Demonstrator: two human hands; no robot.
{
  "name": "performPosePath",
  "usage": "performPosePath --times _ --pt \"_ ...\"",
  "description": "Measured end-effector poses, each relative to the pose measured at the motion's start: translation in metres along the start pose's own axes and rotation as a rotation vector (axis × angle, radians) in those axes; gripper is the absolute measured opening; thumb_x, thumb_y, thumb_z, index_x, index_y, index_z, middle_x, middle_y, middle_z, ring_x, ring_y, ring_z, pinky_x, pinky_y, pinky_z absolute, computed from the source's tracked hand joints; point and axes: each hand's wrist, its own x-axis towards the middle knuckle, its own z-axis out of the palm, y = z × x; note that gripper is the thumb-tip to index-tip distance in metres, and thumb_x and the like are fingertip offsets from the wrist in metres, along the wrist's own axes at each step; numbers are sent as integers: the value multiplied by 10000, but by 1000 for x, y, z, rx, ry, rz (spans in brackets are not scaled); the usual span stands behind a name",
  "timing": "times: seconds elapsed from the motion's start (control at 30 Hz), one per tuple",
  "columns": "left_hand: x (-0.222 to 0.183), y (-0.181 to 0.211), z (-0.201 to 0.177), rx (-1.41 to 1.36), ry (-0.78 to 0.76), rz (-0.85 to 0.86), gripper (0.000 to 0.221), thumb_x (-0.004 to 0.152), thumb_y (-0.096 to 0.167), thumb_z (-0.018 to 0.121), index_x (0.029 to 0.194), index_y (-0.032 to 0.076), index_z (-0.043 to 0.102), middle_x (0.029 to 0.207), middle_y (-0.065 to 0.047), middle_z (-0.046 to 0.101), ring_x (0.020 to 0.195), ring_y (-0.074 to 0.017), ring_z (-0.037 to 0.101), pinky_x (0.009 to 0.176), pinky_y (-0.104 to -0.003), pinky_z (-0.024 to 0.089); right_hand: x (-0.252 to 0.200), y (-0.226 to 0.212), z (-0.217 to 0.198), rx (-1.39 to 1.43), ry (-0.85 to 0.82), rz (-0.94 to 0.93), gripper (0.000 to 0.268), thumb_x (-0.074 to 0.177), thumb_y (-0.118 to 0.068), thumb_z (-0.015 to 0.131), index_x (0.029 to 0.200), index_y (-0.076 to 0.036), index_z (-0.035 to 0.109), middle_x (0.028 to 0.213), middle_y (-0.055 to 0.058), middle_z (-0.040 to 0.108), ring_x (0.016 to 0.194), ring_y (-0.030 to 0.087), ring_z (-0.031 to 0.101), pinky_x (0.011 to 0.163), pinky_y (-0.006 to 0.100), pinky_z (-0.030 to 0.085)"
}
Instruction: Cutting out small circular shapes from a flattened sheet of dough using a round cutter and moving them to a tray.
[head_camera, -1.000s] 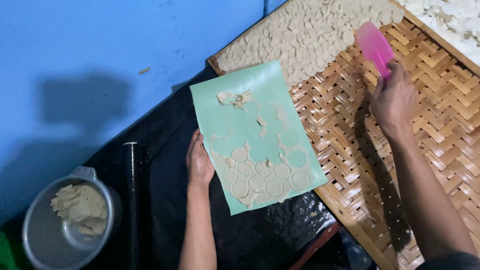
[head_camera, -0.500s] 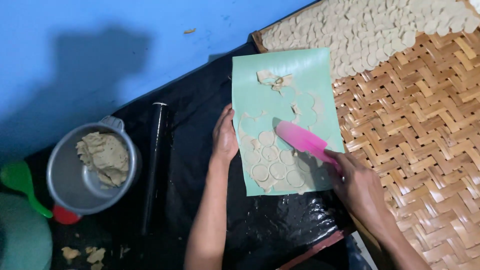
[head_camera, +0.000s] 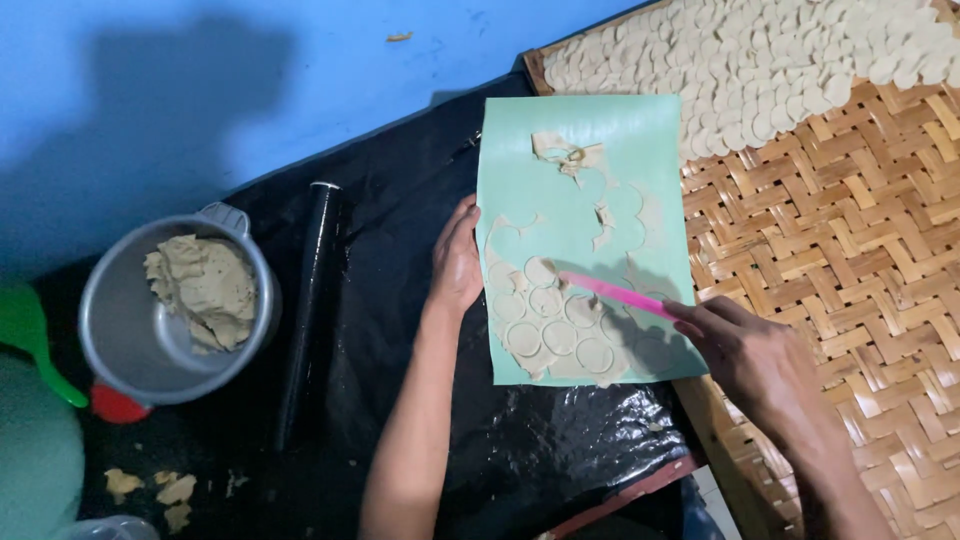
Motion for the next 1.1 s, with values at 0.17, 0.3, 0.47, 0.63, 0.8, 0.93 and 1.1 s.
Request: performPosePath --times 0.17,0.3,0.47,0.63,0.8,0.93,1.1 --pt "3 -7 -8 -24 -39 26 383 1094 194 454 1416 -3 521 1364 -110 618 1275 -198 573 1103 -348 439 -6 -5 -18 -138 10 23 286 954 -309 682 1236 -318 730 988 -1 756 659 264 718 571 408 570" --pt "4 -9 -11 -37 -53 36 377 1094 182 463 1418 -3 520 1358 -108 616 1269 -198 571 1104 -349 438 5 2 3 25 200 15 307 921 -207 697 1223 -215 749 1027 59 752 713 273 735 607 400 563" --pt "5 -10 -11 -32 -57 43 368 1091 177 461 1406 -3 525 1343 -100 623 1259 -189 580 1102 -343 442 21 9 16 216 190 -26 343 883 -127 715 1225 -143 743 1035 103 761 759 255 753 672 385 585" --pt "5 -9 -9 -50 -69 16 362 1095 184 446 1393 -3 530 1310 -118 635 1226 -199 603 1079 -348 461 36 15 25 247 47 -11 363 883 -54 686 1226 -142 764 1044 125 786 745 246 757 701 385 586" --pt "3 -6 -7 -26 -66 45 362 1099 178 434 1403 5 524 1332 -108 626 1248 -187 594 1091 -342 458 49 21 38 233 -89 52 297 926 -265 705 1194 -153 766 908 152 804 730 223 770 707 385 605" --pt "3 -5 -6 -20 -58 18 357 1092 182 430 1396 16 517 1330 -108 620 1249 -195 593 1087 -348 462 53 34 49 288 -188 114 319 938 -303 691 1214 -154 750 943 123 801 743 197 757 705 367 600" --pt "4 -7 -7 -5 -43 27 363 1082 178 452 1391 1 521 1333 -115 620 1247 -206 586 1095 -355 444 54 50 51 602 -222 176 304 940 -294 665 1180 -132 759 849 63 792 701 144 715 623 337 583"
